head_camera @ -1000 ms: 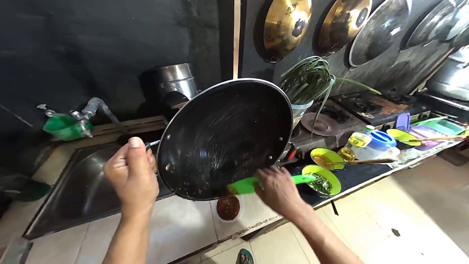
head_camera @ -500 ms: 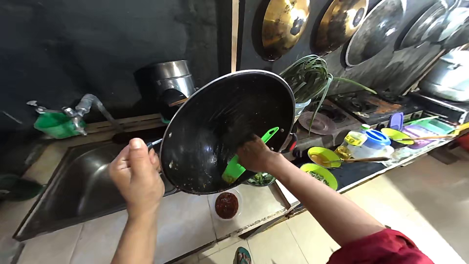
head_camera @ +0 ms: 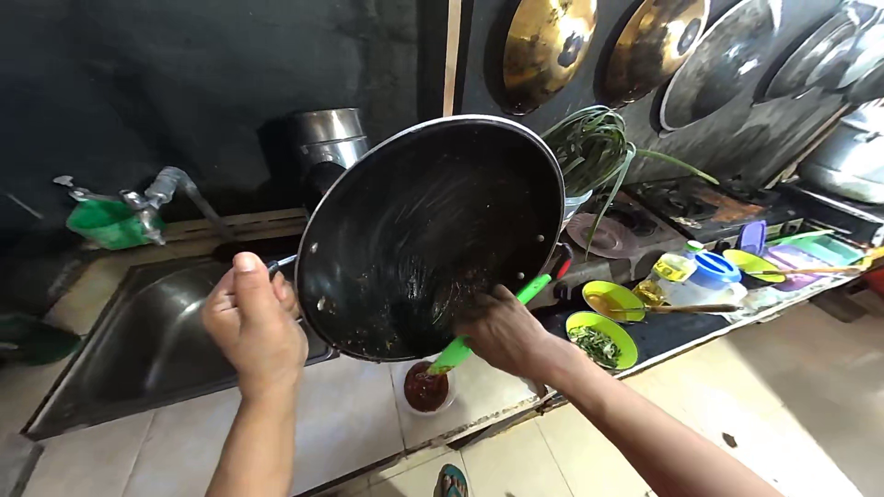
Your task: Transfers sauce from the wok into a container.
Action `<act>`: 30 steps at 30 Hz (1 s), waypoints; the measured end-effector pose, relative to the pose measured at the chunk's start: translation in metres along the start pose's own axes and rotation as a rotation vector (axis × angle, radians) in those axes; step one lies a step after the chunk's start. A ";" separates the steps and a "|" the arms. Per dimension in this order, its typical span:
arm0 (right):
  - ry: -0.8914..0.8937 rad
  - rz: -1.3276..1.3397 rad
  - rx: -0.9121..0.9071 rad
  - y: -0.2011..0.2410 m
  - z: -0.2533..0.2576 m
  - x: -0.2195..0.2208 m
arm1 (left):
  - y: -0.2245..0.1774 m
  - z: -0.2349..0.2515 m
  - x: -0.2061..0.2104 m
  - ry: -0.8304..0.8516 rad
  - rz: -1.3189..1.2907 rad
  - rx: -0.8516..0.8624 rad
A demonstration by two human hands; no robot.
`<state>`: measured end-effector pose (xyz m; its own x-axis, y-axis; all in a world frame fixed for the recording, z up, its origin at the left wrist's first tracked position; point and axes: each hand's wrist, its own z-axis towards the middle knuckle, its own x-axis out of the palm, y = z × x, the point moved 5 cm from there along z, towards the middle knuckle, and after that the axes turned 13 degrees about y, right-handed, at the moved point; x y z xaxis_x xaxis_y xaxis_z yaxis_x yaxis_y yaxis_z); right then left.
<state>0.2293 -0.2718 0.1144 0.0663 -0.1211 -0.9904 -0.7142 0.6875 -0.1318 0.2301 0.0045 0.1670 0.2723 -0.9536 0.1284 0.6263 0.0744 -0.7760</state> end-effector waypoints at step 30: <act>-0.337 0.351 0.275 -0.011 -0.038 0.093 | -0.044 -0.018 -0.203 -0.594 0.276 -0.300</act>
<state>0.2173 -0.3180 0.0253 0.1083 0.3534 -0.9292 -0.5285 0.8121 0.2474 0.1338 0.1896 0.1642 0.7964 -0.5857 0.1509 0.2728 0.1252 -0.9539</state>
